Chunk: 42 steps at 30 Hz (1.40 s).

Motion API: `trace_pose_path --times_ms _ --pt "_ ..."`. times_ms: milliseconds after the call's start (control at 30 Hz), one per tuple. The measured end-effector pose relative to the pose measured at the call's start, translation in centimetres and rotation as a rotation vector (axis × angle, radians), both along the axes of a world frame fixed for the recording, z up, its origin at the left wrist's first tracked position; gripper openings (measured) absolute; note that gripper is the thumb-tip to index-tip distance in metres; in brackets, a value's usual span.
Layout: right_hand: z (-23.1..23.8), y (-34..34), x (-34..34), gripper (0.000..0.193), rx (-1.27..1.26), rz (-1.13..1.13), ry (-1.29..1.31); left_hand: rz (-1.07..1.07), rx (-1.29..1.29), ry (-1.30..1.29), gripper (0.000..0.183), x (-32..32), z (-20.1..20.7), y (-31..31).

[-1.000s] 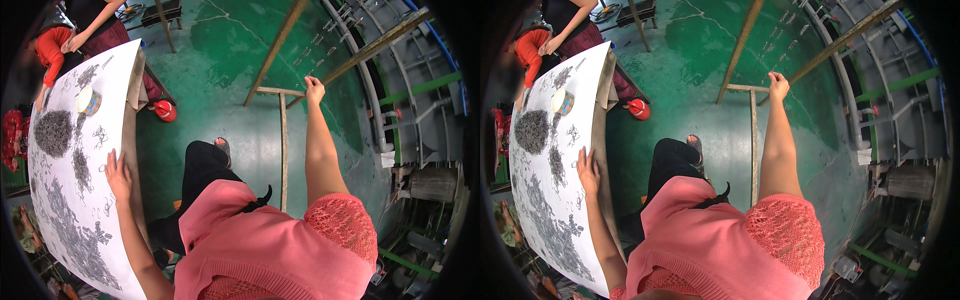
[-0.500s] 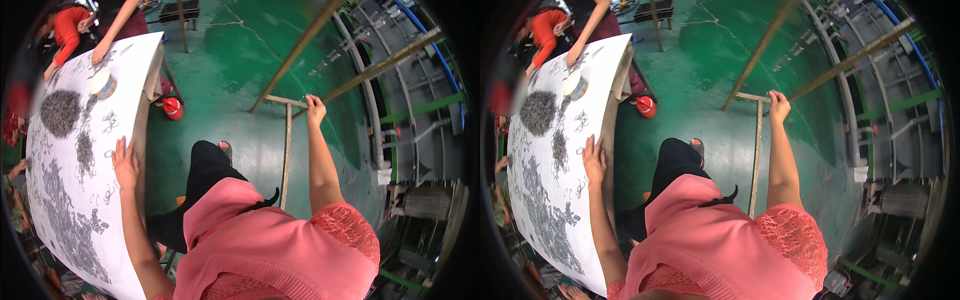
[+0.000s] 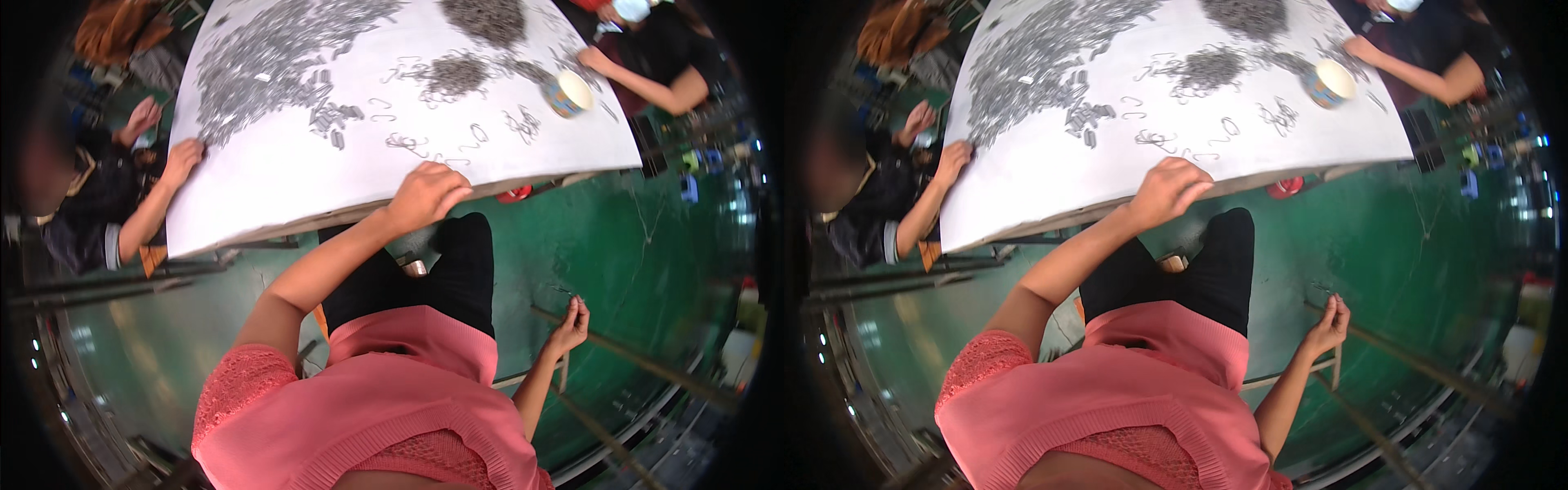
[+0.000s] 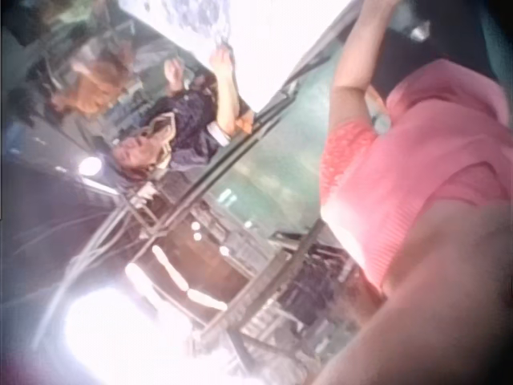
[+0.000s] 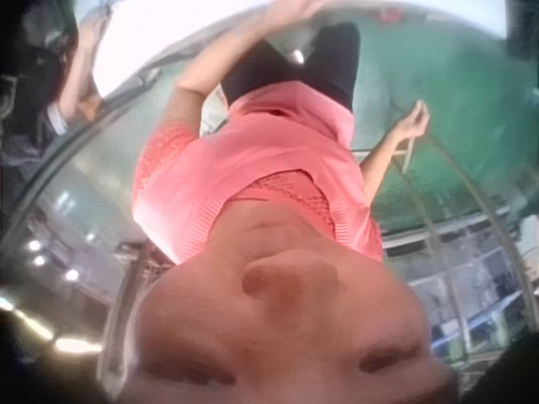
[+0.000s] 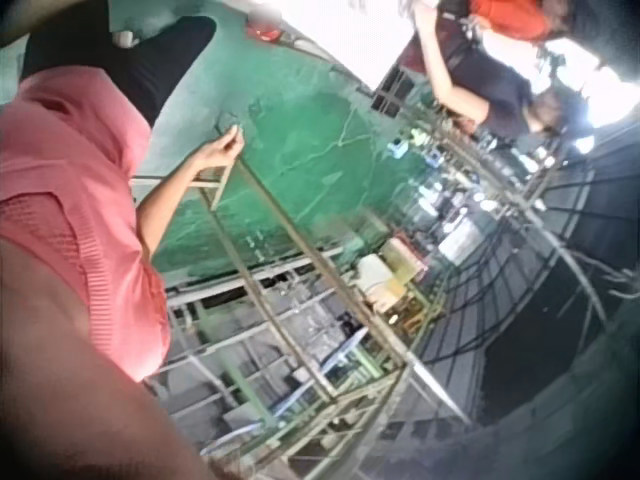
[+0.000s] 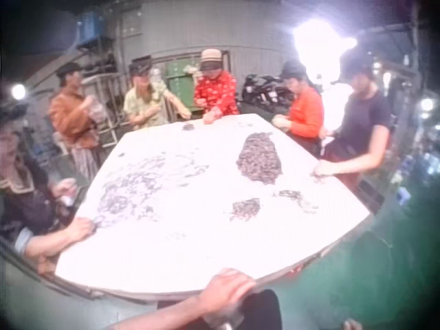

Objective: The person sits at a table and links individual metal paperclips together by hand to form a long chain. They repeatedly pick up loose clips from a pile on the table, interlock them with the growing chain, and occasionally hang the completed chain on a nearby metal rack.

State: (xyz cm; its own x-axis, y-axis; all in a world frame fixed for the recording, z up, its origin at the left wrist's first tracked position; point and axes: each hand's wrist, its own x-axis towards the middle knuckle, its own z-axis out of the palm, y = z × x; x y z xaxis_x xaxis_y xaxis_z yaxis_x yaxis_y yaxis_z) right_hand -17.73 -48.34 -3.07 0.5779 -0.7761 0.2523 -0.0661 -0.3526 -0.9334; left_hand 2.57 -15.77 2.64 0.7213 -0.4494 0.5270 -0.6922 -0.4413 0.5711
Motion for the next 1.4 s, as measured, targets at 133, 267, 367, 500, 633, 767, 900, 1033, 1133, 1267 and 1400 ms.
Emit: trace_pose_path --times_ms 133,267,367,500,633,767,900,1033,1133,1267,1400 --pt "3.3 3.6 5.8 0.005 -0.095 0.269 0.062 0.401 -0.015 -0.074 0.009 2.0 0.1 5.8" --pt "5.7 6.4 9.9 0.003 -0.107 0.506 0.029 0.732 0.083 0.01 0.012 4.9 -0.2 11.3" --pt "7.3 9.3 12.1 0.003 -0.122 0.632 0.024 0.787 0.174 0.08 0.02 6.9 -0.6 13.4" --pt "8.6 12.6 13.8 0.006 -0.177 0.743 0.012 0.752 0.354 0.086 0.032 8.8 -0.6 14.0" --pt "9.6 15.3 14.2 0.006 -0.153 0.82 0.031 0.731 0.447 0.273 0.034 10.7 -0.7 14.0" --pt "9.6 16.9 13.6 0.007 -0.125 0.899 0.085 0.692 0.412 0.265 0.028 11.5 -1.2 14.4" --pt "9.3 18.4 13.5 0.006 -0.216 0.942 0.017 0.562 0.287 0.333 0.027 11.5 -0.8 13.5" --pt "8.9 19.7 13.3 0.005 -0.197 0.969 0.021 0.543 0.107 0.324 0.023 9.2 0.0 11.8" --pt "8.9 20.6 13.5 0.004 -0.228 0.997 0.022 0.402 -0.116 0.492 0.021 4.9 1.5 9.8" --pt "9.3 21.6 14.0 0.004 -0.325 1.016 0.006 0.269 -0.386 0.771 0.013 -2.1 4.8 7.0" --pt "9.4 22.8 14.4 0.004 -0.366 1.002 -0.02 0.281 -0.555 0.83 0.012 -4.6 5.6 6.6"
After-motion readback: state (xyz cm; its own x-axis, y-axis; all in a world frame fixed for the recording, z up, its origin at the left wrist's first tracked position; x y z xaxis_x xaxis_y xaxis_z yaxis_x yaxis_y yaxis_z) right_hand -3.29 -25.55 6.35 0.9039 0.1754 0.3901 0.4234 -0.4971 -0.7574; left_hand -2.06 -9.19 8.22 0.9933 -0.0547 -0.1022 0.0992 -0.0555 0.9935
